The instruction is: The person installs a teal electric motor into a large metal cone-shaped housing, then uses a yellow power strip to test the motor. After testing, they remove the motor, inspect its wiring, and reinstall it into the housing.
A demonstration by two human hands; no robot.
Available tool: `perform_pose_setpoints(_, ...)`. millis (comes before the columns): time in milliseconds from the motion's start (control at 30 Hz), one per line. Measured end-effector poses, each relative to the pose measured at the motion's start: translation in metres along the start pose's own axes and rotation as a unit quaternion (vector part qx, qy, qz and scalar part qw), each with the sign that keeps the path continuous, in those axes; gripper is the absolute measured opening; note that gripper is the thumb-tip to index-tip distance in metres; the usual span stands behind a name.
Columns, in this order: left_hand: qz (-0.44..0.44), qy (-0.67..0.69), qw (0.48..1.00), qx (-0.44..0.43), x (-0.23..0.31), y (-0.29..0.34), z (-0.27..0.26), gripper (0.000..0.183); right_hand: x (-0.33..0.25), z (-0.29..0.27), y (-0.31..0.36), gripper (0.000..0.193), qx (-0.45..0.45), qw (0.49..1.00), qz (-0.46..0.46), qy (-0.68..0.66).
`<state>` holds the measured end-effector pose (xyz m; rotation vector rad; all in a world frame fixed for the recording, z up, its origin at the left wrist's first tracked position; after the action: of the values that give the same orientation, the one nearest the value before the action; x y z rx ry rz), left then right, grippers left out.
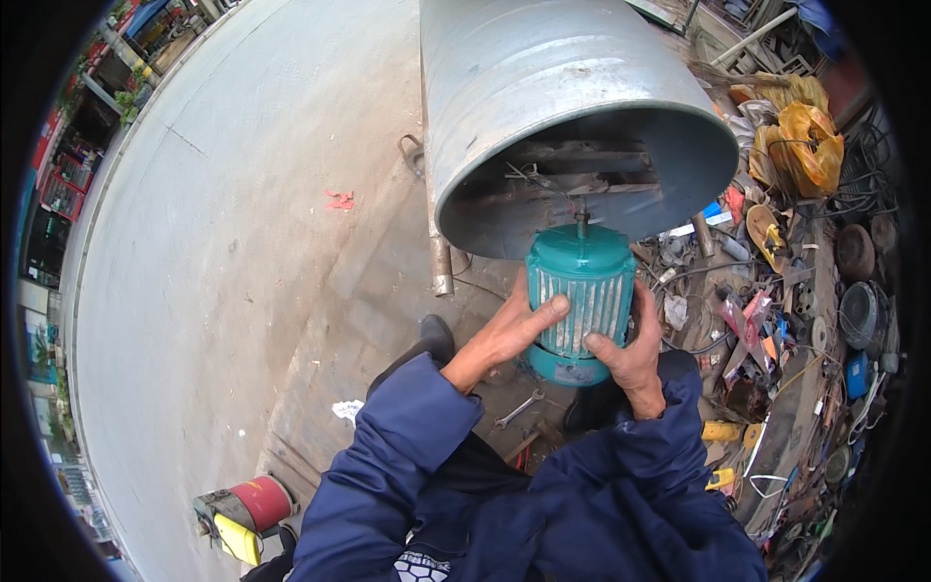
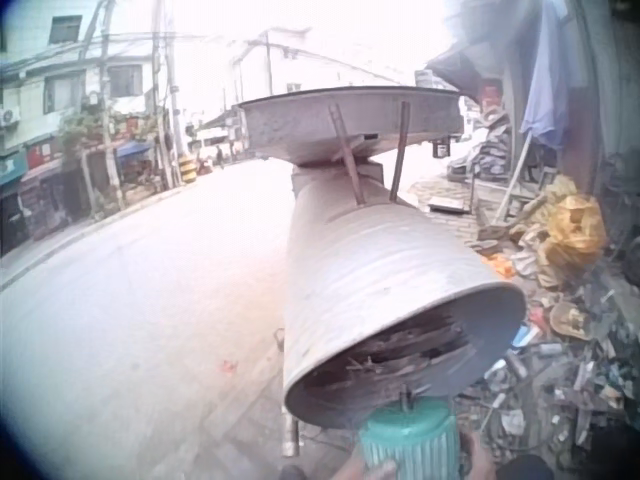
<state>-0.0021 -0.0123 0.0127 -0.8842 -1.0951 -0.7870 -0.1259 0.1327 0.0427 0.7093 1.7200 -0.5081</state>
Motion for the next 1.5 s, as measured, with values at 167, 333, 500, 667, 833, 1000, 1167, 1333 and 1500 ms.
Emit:
perform_pose_setpoints(167, -0.032, -0.02, 0.995, 0.092, -0.02, -0.012, -0.008, 0.11, 0.007, 0.0, -0.009, 0.1, 0.013, 0.999, 0.028, -0.02)
perform_pose_setpoints(333, -0.029, 0.161, 0.979, 0.122, -0.029, -0.024, -0.002, 0.096, -0.023, 0.003, -0.02, 0.093, 0.031, 0.994, 0.048, 0.097)
perform_pose_setpoints(500, 0.033, 0.318, 0.937, 0.139, -0.008, -0.026, 0.005, 0.081, -0.077, 0.005, -0.034, 0.078, 0.004, 0.97, 0.017, 0.241)
perform_pose_setpoints(667, 0.082, 0.495, 0.857, 0.115, 0.013, -0.023, -0.002, 0.064, -0.109, -0.003, -0.064, 0.061, -0.058, 0.96, -0.028, 0.271)
perform_pose_setpoints(833, 0.074, 0.491, 0.86, 0.12, 0.013, -0.016, -0.013, 0.063, -0.11, -0.024, -0.181, 0.044, -0.035, 0.977, 0.023, 0.209)
perform_pose_setpoints(1000, 0.085, 0.517, 0.848, 0.081, 0.019, -0.003, -0.018, 0.063, -0.08, 0.01, -0.287, 0.037, -0.114, 0.901, -0.079, 0.411)
perform_pose_setpoints(1167, 0.069, 0.511, 0.845, 0.142, 0.024, 0.002, -0.03, 0.057, -0.042, 0.007, -0.337, 0.038, -0.103, 0.85, -0.041, 0.515)
perform_pose_setpoints(1333, 0.056, 0.532, 0.837, 0.119, 0.031, 0.012, -0.033, 0.071, -0.032, 0.012, -0.351, 0.039, -0.104, 0.83, -0.036, 0.546)
perform_pose_setpoints(1500, 0.058, 0.529, 0.838, 0.118, 0.031, 0.008, -0.038, 0.073, -0.032, 0.021, -0.345, 0.04, -0.108, 0.823, -0.05, 0.556)
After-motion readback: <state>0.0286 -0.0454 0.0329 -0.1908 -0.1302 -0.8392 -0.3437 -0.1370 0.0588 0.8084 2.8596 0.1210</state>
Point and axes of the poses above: each hand's wrist, its own y-axis away from the middle knuckle, its own z-axis out of the palm, x = y × z, the point moved 8 cm from there along -y, towards the middle knuckle, and after that the axes turned 12 degrees about z, right-handed, at the moved point
